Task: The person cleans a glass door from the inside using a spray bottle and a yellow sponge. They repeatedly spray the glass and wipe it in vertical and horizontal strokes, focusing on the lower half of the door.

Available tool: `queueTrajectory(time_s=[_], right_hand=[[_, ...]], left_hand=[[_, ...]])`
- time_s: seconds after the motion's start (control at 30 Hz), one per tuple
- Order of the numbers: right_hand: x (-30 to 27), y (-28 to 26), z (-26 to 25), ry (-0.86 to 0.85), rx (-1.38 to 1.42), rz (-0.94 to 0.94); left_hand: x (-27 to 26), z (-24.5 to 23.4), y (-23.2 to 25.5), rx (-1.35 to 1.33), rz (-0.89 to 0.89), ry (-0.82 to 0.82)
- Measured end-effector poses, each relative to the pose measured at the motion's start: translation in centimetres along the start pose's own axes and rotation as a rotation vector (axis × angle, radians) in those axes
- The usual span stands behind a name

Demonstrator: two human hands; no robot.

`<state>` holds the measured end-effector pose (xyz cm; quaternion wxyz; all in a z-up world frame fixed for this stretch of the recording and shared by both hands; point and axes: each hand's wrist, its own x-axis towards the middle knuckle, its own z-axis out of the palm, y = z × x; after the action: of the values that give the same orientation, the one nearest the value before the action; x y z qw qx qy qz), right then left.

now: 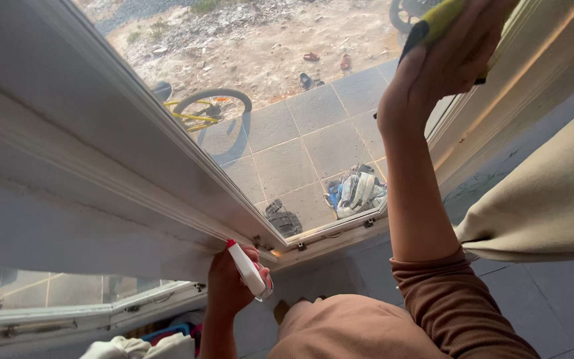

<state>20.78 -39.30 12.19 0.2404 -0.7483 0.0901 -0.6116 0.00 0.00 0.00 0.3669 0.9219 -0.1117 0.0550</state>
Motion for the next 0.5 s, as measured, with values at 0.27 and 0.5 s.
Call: queueTrajectory(time_s=[0.27,0.5], right_hand=[[-5.1,-3.5,0.8,-0.08,-0.017,-0.387],[-16.3,5.2,1.7,-0.221,-0.112,-0.559]], left_hand=[[-0.3,-1.7,3.6,0.409,0.308,0.313],[-1.3,-1.0,1.9,0.296,0.07,-0.023]])
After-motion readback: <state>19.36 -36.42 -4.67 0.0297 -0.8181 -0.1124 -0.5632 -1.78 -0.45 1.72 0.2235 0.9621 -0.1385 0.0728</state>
